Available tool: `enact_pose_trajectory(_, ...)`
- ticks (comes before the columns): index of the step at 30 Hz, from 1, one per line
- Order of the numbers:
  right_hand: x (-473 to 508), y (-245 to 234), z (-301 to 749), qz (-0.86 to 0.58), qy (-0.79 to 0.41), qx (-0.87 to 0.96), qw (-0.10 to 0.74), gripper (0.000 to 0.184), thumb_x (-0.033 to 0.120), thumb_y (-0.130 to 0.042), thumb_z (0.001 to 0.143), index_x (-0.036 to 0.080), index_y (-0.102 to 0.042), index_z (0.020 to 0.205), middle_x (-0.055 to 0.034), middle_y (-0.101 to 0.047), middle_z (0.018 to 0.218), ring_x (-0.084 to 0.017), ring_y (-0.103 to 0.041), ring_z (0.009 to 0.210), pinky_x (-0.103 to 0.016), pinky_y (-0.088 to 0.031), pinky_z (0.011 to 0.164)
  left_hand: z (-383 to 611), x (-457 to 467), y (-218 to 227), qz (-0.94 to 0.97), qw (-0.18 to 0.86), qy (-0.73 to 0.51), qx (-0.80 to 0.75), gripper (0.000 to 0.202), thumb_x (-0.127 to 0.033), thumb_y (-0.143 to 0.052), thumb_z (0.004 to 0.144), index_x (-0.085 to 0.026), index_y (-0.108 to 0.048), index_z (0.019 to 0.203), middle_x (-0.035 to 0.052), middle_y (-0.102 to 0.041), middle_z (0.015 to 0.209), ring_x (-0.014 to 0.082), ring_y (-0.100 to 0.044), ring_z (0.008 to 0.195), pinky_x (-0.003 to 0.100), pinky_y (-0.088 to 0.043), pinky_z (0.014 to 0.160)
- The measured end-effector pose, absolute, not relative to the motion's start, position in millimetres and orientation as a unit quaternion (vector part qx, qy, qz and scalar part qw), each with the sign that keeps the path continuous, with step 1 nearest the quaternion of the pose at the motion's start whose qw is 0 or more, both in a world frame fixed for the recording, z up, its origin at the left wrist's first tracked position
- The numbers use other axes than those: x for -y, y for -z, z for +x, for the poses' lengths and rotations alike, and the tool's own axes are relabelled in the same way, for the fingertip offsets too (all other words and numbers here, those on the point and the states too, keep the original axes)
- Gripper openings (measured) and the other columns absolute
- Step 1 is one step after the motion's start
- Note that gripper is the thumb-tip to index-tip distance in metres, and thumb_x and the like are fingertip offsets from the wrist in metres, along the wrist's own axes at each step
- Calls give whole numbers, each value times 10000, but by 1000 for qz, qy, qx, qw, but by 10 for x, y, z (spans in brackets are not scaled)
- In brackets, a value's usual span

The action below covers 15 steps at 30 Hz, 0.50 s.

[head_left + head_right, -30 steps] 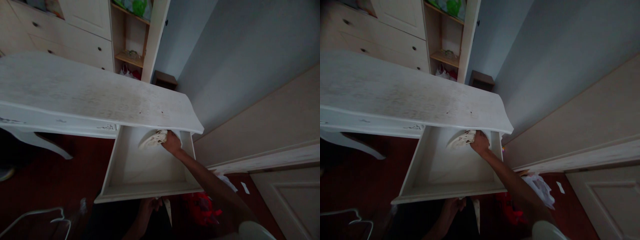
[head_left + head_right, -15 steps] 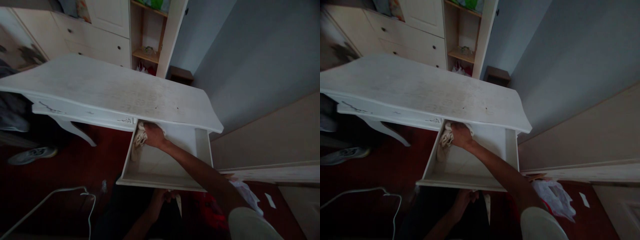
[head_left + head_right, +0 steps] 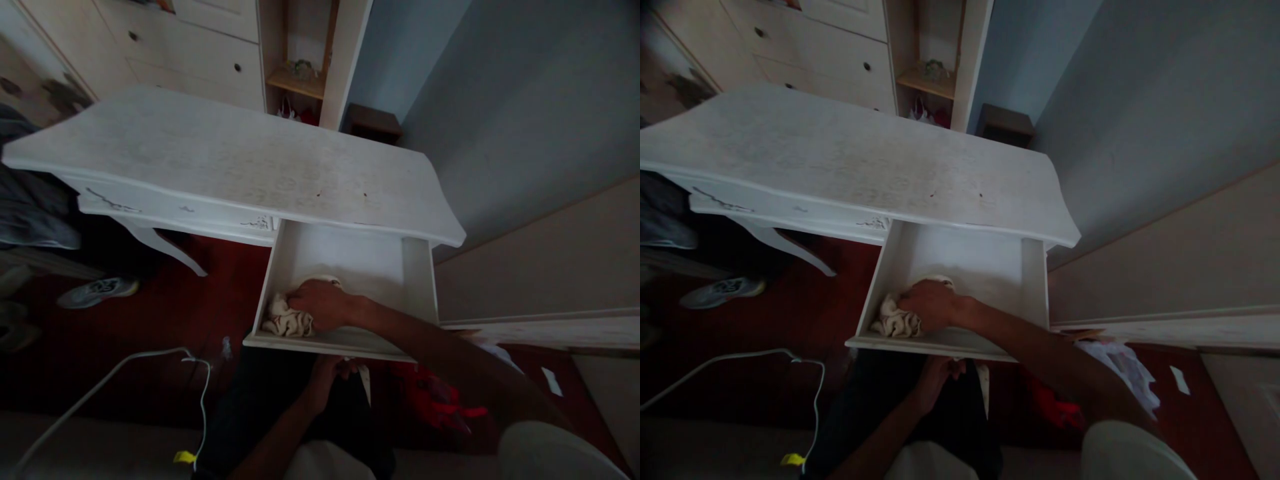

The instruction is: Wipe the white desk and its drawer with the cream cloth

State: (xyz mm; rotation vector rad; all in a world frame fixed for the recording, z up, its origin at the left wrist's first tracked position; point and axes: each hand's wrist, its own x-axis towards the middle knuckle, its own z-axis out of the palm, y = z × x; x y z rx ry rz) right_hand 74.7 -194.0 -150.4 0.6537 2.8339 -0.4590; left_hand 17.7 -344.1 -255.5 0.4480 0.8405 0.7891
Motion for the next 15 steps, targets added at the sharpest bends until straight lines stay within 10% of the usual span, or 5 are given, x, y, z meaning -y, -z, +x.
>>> enact_pose_trajectory(15,2248,1250,2077,259,131,-823,488,205,122,-637,788,96,-769,943,-202,-738,881,-314,-718,865,-362,-487,704,202,3466,2688,238,799,-379,-403,344,-482,-590,709,-151,-605,618,43,-608,594,127,-488,560,279,-364,587)
